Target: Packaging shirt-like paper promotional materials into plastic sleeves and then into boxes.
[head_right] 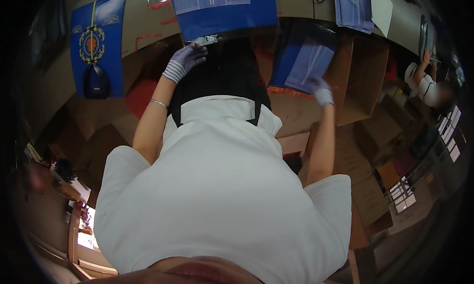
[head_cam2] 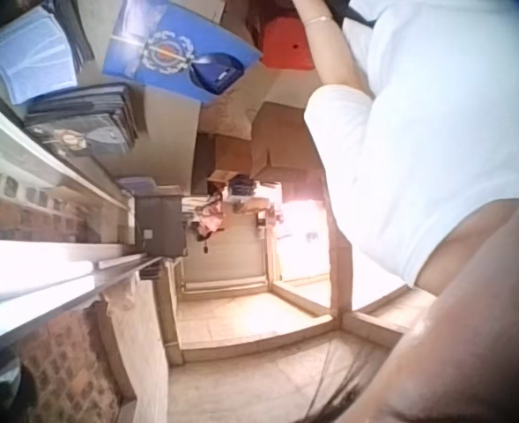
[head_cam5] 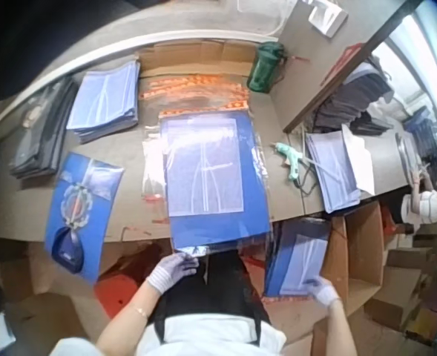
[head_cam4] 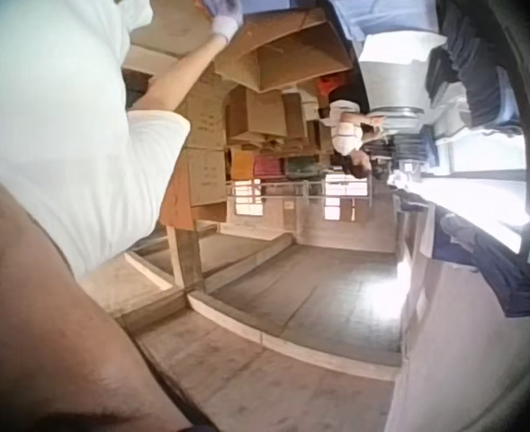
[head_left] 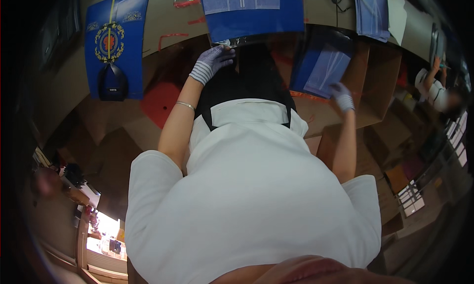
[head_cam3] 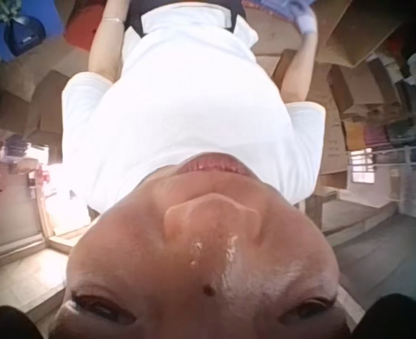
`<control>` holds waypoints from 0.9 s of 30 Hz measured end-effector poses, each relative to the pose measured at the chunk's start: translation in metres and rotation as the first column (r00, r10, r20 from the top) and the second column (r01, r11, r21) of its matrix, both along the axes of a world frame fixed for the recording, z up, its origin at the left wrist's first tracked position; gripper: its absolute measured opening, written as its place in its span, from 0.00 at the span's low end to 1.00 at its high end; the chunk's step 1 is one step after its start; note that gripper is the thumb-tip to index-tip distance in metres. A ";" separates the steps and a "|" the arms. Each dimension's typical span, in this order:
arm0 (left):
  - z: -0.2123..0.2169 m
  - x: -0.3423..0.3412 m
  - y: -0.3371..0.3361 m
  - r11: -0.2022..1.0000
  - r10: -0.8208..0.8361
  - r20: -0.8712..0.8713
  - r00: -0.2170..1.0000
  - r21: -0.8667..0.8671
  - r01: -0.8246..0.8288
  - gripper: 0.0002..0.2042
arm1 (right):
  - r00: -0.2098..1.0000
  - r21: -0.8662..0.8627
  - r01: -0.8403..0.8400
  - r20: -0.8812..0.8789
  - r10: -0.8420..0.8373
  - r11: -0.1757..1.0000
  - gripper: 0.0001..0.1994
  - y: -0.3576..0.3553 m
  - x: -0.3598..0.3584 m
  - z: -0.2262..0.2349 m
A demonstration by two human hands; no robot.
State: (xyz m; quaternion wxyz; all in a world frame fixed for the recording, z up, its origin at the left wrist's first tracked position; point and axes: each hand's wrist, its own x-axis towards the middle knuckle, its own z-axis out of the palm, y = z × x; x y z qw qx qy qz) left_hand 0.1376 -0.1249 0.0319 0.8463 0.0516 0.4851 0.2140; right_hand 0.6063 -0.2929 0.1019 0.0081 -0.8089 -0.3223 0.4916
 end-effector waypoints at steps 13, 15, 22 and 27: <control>0.032 -0.006 0.076 0.647 0.639 0.478 0.603 0.090 -0.757 0.35 | 0.686 0.147 0.401 -0.703 -0.189 0.904 0.11 0.215 -0.109 -0.033; 0.027 -0.009 0.080 0.673 0.638 0.287 0.715 0.245 -0.698 0.35 | 0.759 0.091 0.513 -0.513 -0.402 0.853 0.10 0.232 -0.071 -0.038; 0.025 -0.006 0.082 0.724 0.577 0.181 0.796 0.338 -0.601 0.33 | 0.974 0.704 0.080 0.095 -0.205 0.706 0.14 0.343 -0.164 0.031; 0.022 -0.005 0.084 0.786 0.510 0.172 0.843 0.306 -0.538 0.34 | 1.000 0.898 -0.013 0.008 0.014 0.439 0.10 0.280 -0.179 0.133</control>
